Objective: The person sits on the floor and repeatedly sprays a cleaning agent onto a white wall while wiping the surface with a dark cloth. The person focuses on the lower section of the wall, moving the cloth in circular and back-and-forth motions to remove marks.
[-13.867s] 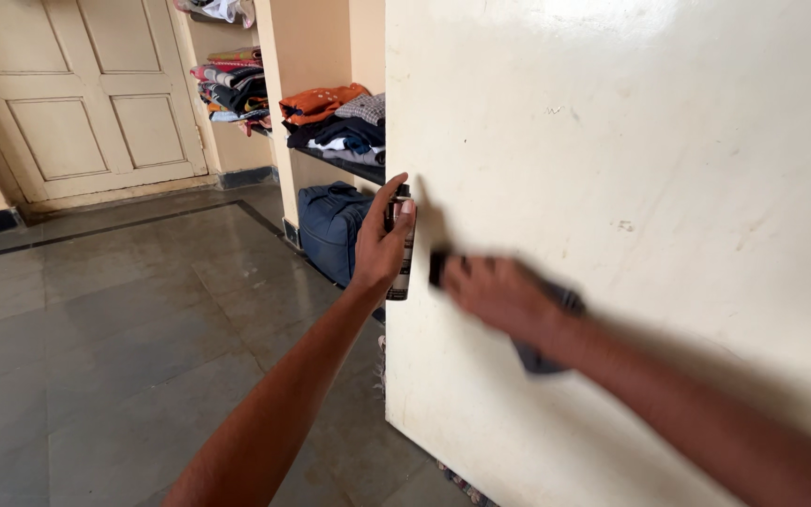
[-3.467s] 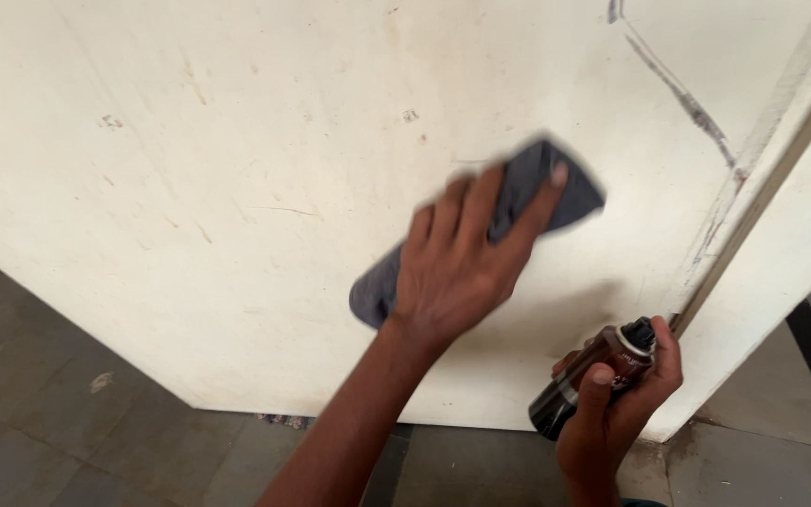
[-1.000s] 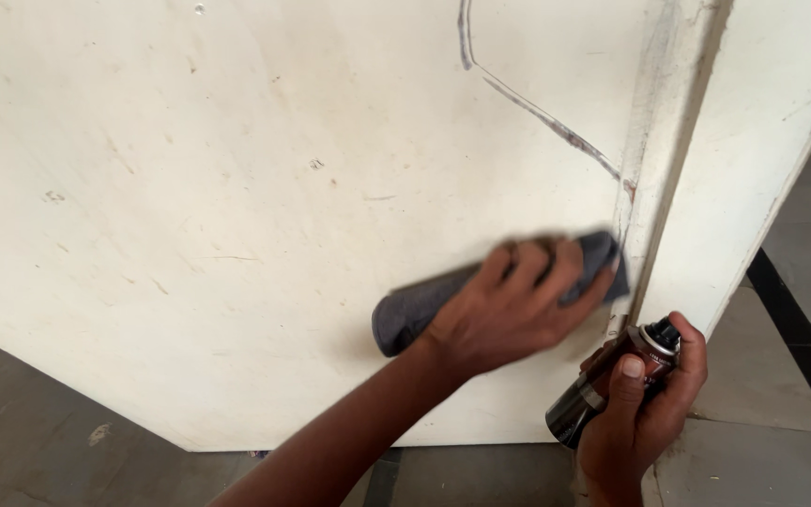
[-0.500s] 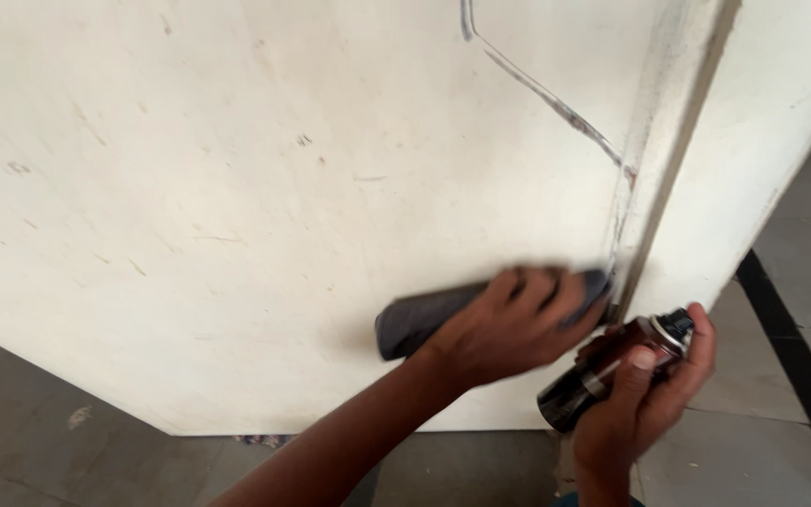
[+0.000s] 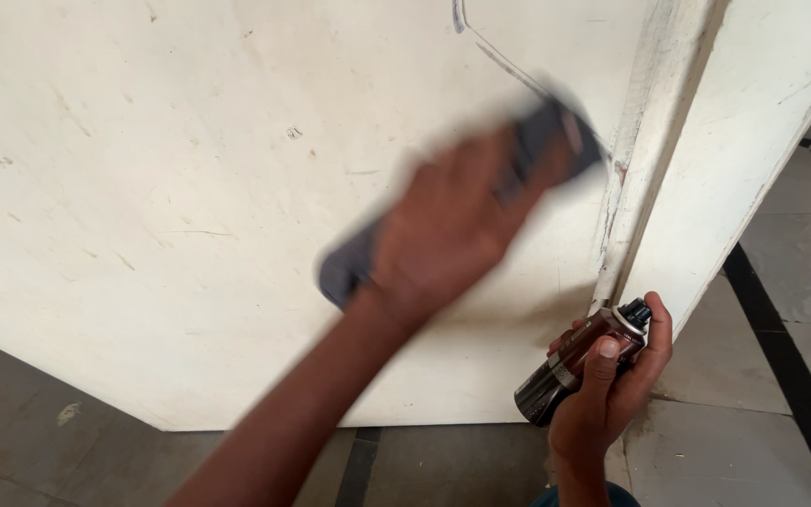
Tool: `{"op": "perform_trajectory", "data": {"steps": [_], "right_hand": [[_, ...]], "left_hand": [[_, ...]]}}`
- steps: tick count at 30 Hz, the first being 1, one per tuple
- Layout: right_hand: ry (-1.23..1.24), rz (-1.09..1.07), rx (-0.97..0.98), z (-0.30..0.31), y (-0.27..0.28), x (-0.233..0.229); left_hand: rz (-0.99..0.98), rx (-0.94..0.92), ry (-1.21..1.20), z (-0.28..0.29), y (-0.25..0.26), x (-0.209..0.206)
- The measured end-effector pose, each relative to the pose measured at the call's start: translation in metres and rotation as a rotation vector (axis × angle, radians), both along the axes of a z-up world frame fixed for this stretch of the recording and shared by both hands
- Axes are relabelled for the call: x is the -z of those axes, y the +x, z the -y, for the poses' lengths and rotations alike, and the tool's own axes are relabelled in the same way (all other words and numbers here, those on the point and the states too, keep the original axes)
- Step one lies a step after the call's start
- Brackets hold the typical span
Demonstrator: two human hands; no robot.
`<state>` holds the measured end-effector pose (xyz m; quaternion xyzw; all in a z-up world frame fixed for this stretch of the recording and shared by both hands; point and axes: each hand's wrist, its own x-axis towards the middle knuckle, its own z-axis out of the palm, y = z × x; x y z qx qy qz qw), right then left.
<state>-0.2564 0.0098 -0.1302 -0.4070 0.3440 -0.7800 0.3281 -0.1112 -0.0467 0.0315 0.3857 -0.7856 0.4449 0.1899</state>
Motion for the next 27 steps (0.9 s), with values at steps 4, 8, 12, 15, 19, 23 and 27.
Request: {"op": "perform_trajectory", "data": {"steps": [4,8,12,15,19,23,27], "right_hand": [[-0.024,-0.017,0.001,-0.004,0.002,-0.004],[-0.027,-0.057,0.01,-0.004,0.002,-0.003],[0.02,-0.115,0.019,-0.002,0.005,0.002],[-0.005,-0.133,-0.021,0.0,0.011,0.004],[0.001,-0.335,-0.033,-0.009,0.018,0.009],[0.012,-0.455,-0.058,-0.017,0.022,0.01],[-0.046,-0.306,-0.105,-0.021,0.036,0.008]], "left_hand": [[0.372,0.127,-0.05,-0.023,-0.01,0.046],[0.376,0.06,-0.134,-0.011,-0.004,0.024],[-0.124,0.089,-0.178,0.013,0.017,-0.034],[-0.14,0.055,-0.123,0.006,0.019,-0.029],[0.235,0.088,0.103,-0.034,0.021,0.04],[0.468,-0.008,0.154,-0.058,0.061,0.051],[0.169,-0.26,0.043,-0.064,0.124,-0.033]]}}
